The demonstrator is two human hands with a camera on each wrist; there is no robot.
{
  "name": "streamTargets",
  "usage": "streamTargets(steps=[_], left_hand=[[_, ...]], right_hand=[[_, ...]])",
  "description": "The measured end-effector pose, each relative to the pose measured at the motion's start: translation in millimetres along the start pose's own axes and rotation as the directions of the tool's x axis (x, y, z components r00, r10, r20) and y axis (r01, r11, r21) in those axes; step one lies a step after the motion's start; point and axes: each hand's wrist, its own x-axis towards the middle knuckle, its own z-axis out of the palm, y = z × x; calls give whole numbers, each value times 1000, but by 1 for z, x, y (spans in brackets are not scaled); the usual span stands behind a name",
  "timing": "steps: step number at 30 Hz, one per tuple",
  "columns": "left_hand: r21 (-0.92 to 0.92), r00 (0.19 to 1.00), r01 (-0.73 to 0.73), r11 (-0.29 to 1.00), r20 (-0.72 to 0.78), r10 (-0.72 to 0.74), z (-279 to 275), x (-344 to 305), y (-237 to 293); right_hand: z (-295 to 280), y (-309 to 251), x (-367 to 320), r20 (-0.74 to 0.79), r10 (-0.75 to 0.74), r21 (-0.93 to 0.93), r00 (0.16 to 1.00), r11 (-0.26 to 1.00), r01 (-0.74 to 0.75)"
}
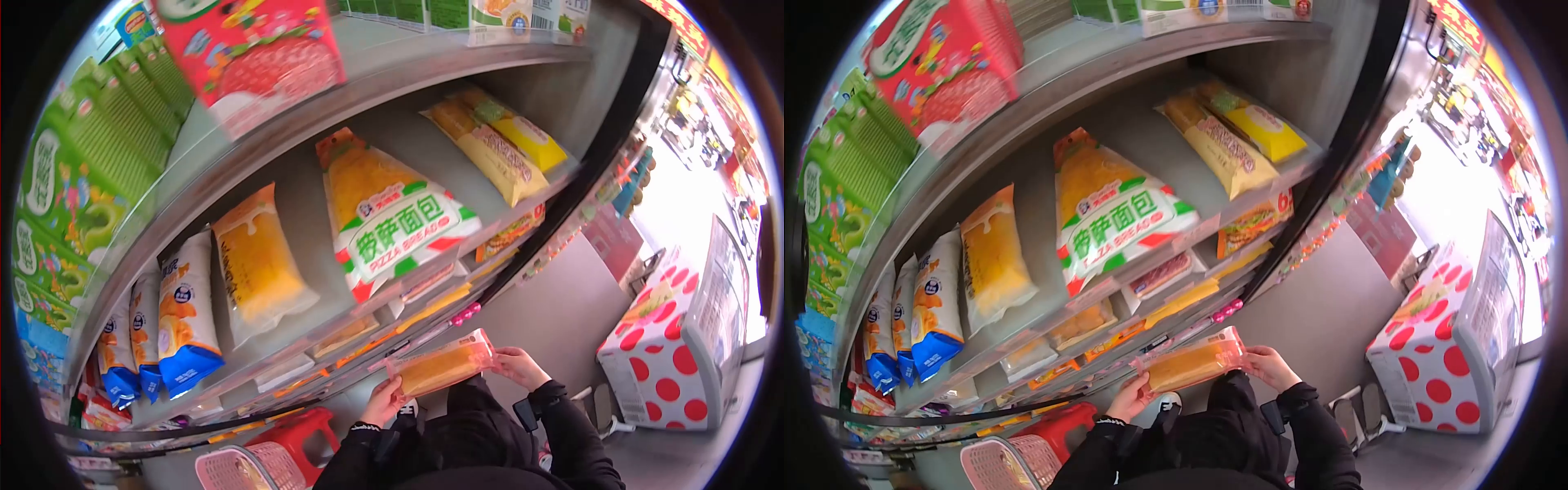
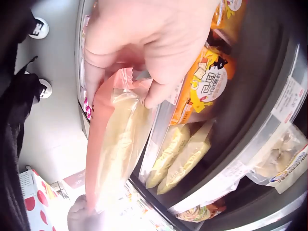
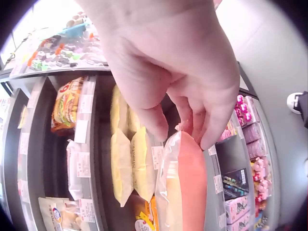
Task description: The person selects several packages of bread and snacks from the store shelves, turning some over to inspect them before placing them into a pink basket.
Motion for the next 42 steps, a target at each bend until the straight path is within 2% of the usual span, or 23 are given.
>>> streamTargets(steps=[3,8,10,12,18,19,20,21,23,24,26,27,28,30,31,34,35,36,37,38,39,41,42], left_hand=[[-58,998,16,998,-52,-19,25,23,-8],[-17,995,-69,997,-70,67,35,70,-20],[5,992,-105,994,-72,105,46,86,-16],[38,938,-286,957,-192,288,56,101,-13],[264,901,-350,899,-167,400,10,177,-11],[626,843,-431,650,21,538,-18,201,-19],[845,779,-465,264,249,575,-33,215,-25],[907,888,-26,-421,214,407,40,165,1],[933,825,-81,-351,260,502,21,193,-11],[934,765,-124,-334,305,568,22,200,-17],[962,812,-173,-211,260,522,36,203,-15],[925,746,-378,-35,326,581,33,215,-19],[813,667,-568,127,364,649,30,227,-24],[818,846,-322,477,22,532,54,226,-18],[876,846,-278,394,29,532,49,232,-17],[906,833,-274,322,56,551,53,213,-15],[993,826,71,94,-111,553,61,196,-14],[998,825,24,-59,14,566,47,191,-18],[988,828,131,-82,-63,558,42,179,-25],[999,757,-40,15,21,653,22,171,-42],[957,839,-200,212,55,542,9,153,-43],[941,885,-201,274,54,463,-6,110,-48],[881,929,-206,427,40,367,-22,98,-54]], right_hand=[[-20,-25,27,-21,45,-46,999,998,-46],[-37,-53,81,-14,57,-342,998,938,-58],[-36,-60,104,-8,42,-359,999,933,-43],[-36,-61,127,-24,12,-371,1000,928,-20],[-27,-50,175,-86,-157,-259,984,957,130],[-29,-47,181,-104,-191,-222,976,961,165],[-33,-46,188,-102,-188,-229,977,960,161],[-38,-45,196,-39,-211,-317,977,930,188],[-43,-50,210,-3,-210,-592,978,789,167],[-47,-50,222,-4,-204,-593,979,789,161],[-60,-44,243,-12,-236,-626,972,759,177],[-60,-38,248,-39,-440,-523,897,774,357],[-63,-37,252,-45,-437,-524,898,776,352],[-80,-28,270,47,-700,-750,712,446,488],[-85,-26,269,24,-629,-761,777,492,422],[-85,-12,242,8,-570,-763,821,527,374],[-88,-14,235,261,-449,-732,854,484,479],[-51,-45,177,285,-250,-789,925,487,375],[-71,-33,181,289,-25,-762,957,599,246],[-53,-46,147,295,104,-668,950,733,127],[-45,-49,128,331,165,-671,929,734,109],[-32,-48,107,314,233,-753,920,651,92],[-26,-46,96,310,233,-773,922,627,101]])
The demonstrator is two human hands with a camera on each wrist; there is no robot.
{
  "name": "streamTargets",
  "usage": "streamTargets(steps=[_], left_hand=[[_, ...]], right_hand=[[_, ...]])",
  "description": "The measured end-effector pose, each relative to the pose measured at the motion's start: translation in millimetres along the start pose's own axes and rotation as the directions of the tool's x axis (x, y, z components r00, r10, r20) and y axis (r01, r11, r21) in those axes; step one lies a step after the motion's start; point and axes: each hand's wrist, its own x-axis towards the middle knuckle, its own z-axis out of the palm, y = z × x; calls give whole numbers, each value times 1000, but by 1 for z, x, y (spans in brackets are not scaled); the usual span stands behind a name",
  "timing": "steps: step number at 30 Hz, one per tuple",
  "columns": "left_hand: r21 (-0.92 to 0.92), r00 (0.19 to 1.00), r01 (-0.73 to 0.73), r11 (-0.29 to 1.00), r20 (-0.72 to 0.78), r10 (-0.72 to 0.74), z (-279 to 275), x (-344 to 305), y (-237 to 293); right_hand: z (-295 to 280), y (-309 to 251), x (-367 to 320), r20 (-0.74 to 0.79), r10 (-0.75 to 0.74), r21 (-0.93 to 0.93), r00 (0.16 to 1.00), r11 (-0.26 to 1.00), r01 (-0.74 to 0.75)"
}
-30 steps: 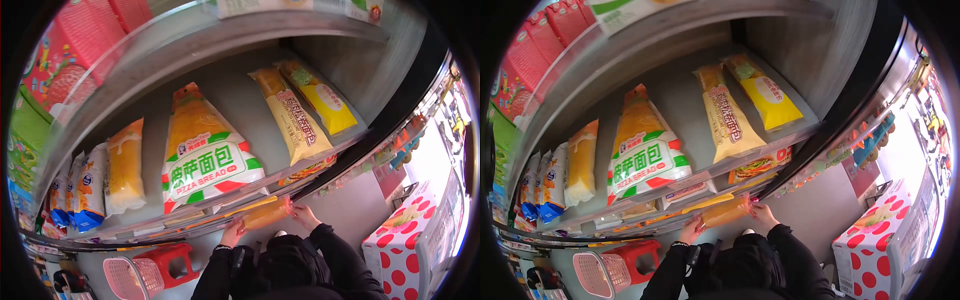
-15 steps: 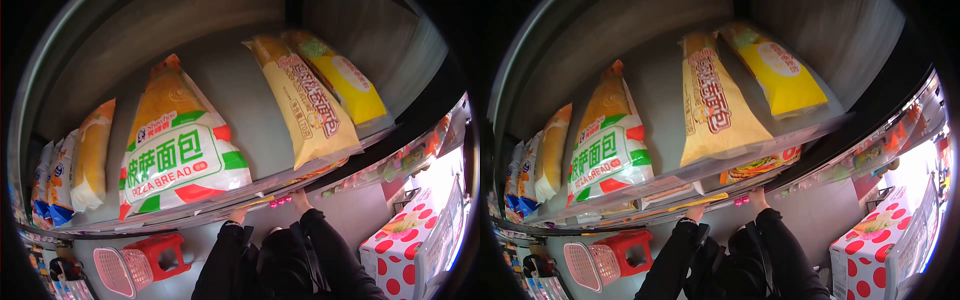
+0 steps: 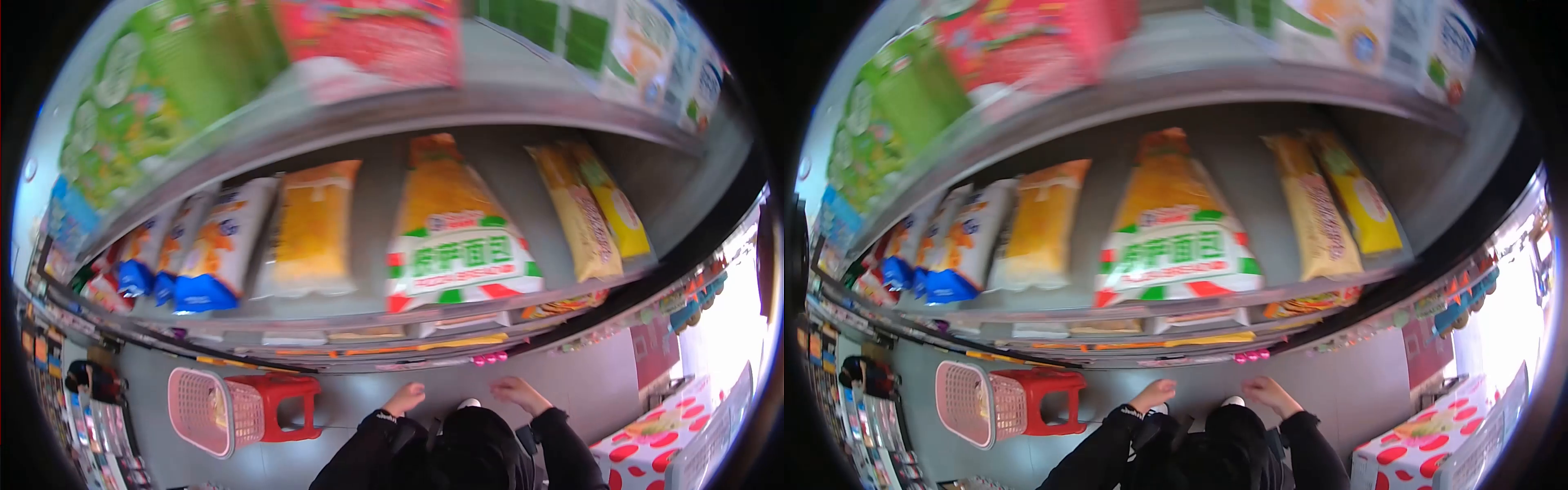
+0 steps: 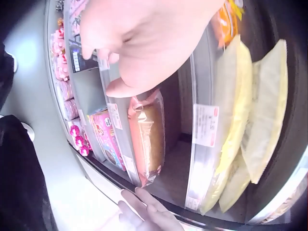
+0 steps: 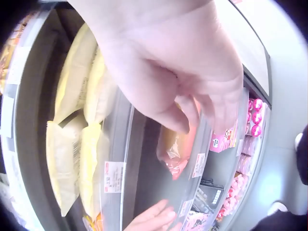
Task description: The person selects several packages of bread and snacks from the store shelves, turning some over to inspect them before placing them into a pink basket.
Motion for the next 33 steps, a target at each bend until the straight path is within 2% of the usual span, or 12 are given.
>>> streamTargets(steps=[1,2,4,8,9,12,17,19,22,28,31,33], left_hand=[[-140,988,149,979,71,-141,-11,-21,3],[-149,989,144,978,46,-139,-22,-41,6],[-283,984,176,943,30,-174,-43,-78,6],[-440,979,-12,898,-187,-79,-81,-136,-3],[-467,972,-21,884,-216,-91,-92,-157,12],[-380,955,-133,915,-298,15,-119,-191,9],[-345,963,-144,928,-264,51,-160,-225,-12],[-341,969,-142,929,-242,59,-172,-234,-21],[-347,977,-72,935,-211,-3,-187,-247,-34],[-416,959,-55,907,-276,-69,-203,-281,-74],[-410,943,-11,912,-307,-127,-208,-300,-92],[-435,928,-71,897,-359,-100,-207,-311,-100]], right_hand=[[9,-2,-6,-22,-21,10,1000,1000,21],[18,-6,-12,-2,-31,-5,1000,1000,31],[41,-20,-24,-91,-170,-307,981,942,134],[105,-63,-37,-77,-226,-363,971,913,183],[125,-79,-39,-61,-245,-406,968,892,200],[186,-112,-38,7,-276,-470,961,847,247],[275,-141,-43,132,-279,-513,951,802,306],[301,-148,-53,114,-375,-710,920,617,339],[327,-145,-60,105,-405,-737,908,581,345],[358,-127,-79,5,-316,-656,949,715,242],[365,-117,-85,19,-316,-686,949,686,242],[371,-113,-89,27,-329,-704,944,664,252]])
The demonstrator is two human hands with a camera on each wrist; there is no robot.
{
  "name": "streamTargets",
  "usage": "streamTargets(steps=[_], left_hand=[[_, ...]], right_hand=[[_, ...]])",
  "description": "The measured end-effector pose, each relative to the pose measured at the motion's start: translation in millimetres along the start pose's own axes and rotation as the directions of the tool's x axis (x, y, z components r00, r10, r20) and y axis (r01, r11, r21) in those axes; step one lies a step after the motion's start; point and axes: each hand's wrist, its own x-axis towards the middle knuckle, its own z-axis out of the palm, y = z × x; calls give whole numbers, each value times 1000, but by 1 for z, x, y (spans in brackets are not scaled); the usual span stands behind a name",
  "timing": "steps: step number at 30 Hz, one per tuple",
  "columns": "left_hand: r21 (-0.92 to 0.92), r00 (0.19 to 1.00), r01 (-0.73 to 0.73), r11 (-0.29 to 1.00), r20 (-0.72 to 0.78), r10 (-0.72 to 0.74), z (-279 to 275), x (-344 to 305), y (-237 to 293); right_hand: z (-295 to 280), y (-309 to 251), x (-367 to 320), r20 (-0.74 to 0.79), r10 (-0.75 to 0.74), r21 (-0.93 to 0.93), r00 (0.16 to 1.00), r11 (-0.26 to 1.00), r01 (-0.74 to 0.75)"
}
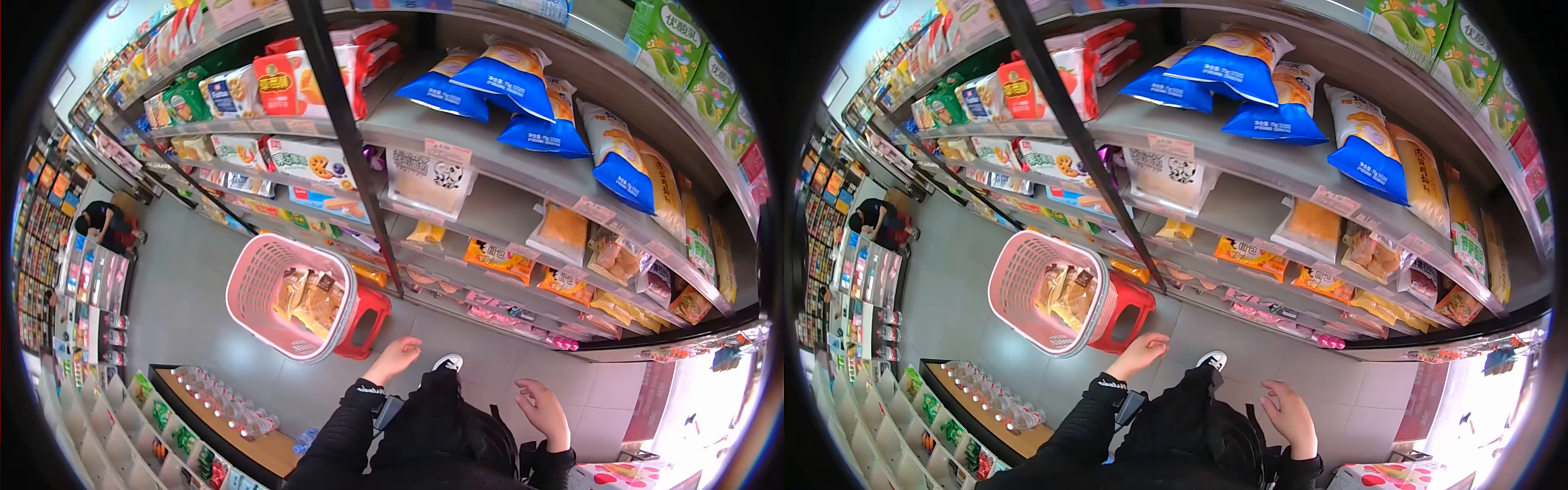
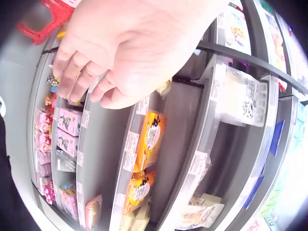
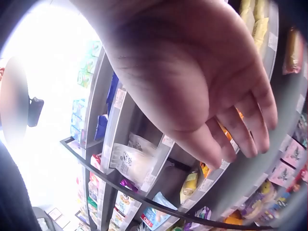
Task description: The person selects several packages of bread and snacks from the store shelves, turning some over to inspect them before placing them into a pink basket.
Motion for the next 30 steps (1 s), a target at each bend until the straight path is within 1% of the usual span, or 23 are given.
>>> streamTargets(steps=[1,2,4,6,8,9,11,12,14,17,20,21,23,25,27,28,29,30], left_hand=[[-38,999,-42,998,-34,41,-3,-5,-3],[-39,998,-48,998,-32,46,-5,-11,-6],[2,998,-43,999,-55,43,-9,-24,-5],[21,999,-31,999,-14,31,-9,-34,-10],[51,999,-15,999,42,13,-8,-44,-13],[74,998,-20,997,64,16,-8,-50,-12],[107,995,-20,994,96,10,-11,-68,-15],[92,995,-32,995,95,23,-15,-78,-17],[80,994,-45,996,106,36,-26,-94,-24],[72,996,-61,996,64,56,-55,-118,-31],[-5,997,-9,1000,-77,8,-80,-138,-15],[-8,997,-11,1000,-80,11,-91,-138,-13],[-135,984,-42,990,-177,18,-111,-137,-11],[-134,976,-46,990,-217,16,-124,-136,-7],[-59,923,-138,989,-371,107,-151,-124,-3],[-141,910,-124,982,-410,56,-166,-114,-11],[-145,908,-126,981,-415,55,-182,-106,-18],[-150,888,-93,984,-459,14,-196,-99,-21]], right_hand=[[3,-4,-2,-9,-19,-12,1000,1000,18],[7,-8,-5,-19,-34,-23,999,999,34],[14,-21,-16,-43,-46,-29,998,999,45],[25,-29,-32,-82,-36,-15,996,999,35],[39,-30,-52,-121,-50,87,991,994,60],[47,-27,-62,-142,-26,103,990,994,41],[65,-22,-77,-125,-9,190,992,981,33],[75,-22,-83,-136,5,202,991,979,23],[90,-26,-94,-127,40,305,991,952,1],[107,-34,-100,-112,12,318,994,948,25],[115,-43,-99,-88,4,278,996,960,21],[118,-46,-97,-87,0,275,996,961,24],[121,-53,-91,-82,6,285,997,958,18],[124,-65,-84,-65,-7,270,998,963,24],[128,-76,-73,-47,-17,259,999,965,29],[129,-81,-66,-38,-27,247,999,968,35],[131,-87,-57,-29,-36,236,999,971,42],[133,-94,-47,-26,-38,234,999,971,43]])
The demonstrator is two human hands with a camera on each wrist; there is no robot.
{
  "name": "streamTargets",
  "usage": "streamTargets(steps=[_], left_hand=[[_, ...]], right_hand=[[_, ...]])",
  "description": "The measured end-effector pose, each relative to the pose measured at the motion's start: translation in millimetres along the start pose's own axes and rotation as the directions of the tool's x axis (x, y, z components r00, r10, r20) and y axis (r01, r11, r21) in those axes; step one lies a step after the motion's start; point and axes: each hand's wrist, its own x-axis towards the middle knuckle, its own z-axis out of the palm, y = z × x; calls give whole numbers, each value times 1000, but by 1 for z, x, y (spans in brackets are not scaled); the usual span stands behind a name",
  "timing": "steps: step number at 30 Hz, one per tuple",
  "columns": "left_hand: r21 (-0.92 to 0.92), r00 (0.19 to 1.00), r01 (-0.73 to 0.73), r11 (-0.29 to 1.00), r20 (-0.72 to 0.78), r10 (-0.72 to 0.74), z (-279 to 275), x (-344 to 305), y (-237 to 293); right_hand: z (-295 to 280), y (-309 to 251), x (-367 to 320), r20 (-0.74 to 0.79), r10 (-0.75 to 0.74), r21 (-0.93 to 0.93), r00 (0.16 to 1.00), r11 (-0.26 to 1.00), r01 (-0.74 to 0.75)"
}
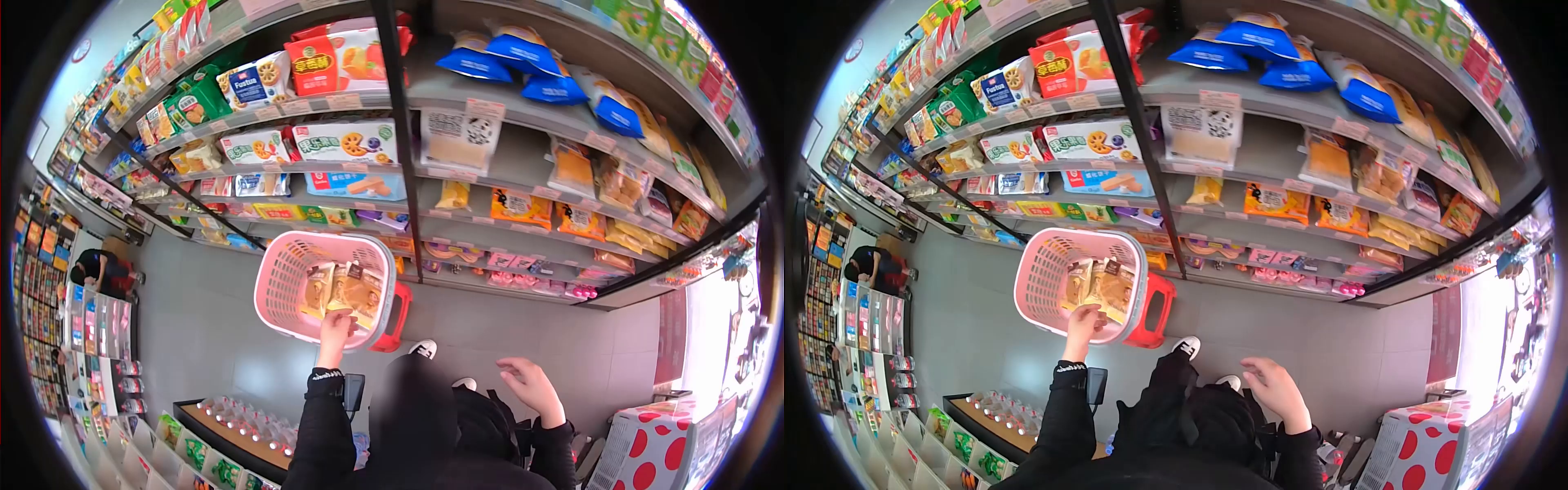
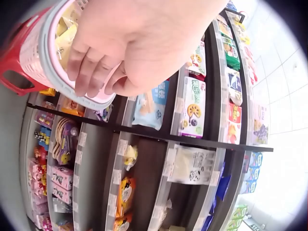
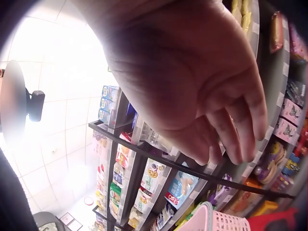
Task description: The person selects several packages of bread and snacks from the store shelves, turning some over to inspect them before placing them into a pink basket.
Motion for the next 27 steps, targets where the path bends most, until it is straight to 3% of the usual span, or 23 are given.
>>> streamTargets(steps=[3,5,6,8,9,10,11,12,13,15,19,22,25,27], left_hand=[[63,995,29,998,-98,-23,-26,38,-11],[237,986,135,962,-125,-108,-51,74,-40],[312,989,117,943,-119,-83,-64,93,-60],[551,993,90,830,-109,-35,-85,130,-104],[652,989,142,745,-70,-127,-94,144,-111],[621,977,213,754,-116,-181,-95,150,-118],[536,975,210,818,-172,-138,-96,158,-138],[376,927,374,848,-155,-341,-90,156,-122],[391,930,366,845,-121,-346,-86,160,-120],[0,847,530,848,-36,-530,-82,162,-117],[-75,856,515,854,-12,-517,-76,166,-113],[-118,799,601,790,102,-593,-79,167,-105],[-49,841,534,844,134,-524,-74,163,-92],[-170,868,490,855,182,-461,-69,157,-74]], right_hand=[[17,-18,29,4,13,28,1000,1000,-13],[30,-31,50,52,23,17,998,1000,-24],[36,-36,59,36,36,17,999,999,-37],[45,-44,72,85,-30,-47,996,998,35],[47,-48,77,52,-6,-50,999,999,9],[49,-51,81,67,8,-69,998,998,-4],[51,-54,83,83,25,-86,996,996,-18],[51,-57,84,52,52,-87,997,995,-47],[51,-60,86,51,59,-109,997,993,-54],[51,-61,88,35,80,-134,996,988,-74],[53,-62,93,21,93,-158,995,984,-89],[57,-65,100,23,86,-157,996,984,-81],[61,-71,109,47,72,-169,996,984,-63],[61,-75,114,59,69,-185,996,981,-57]])
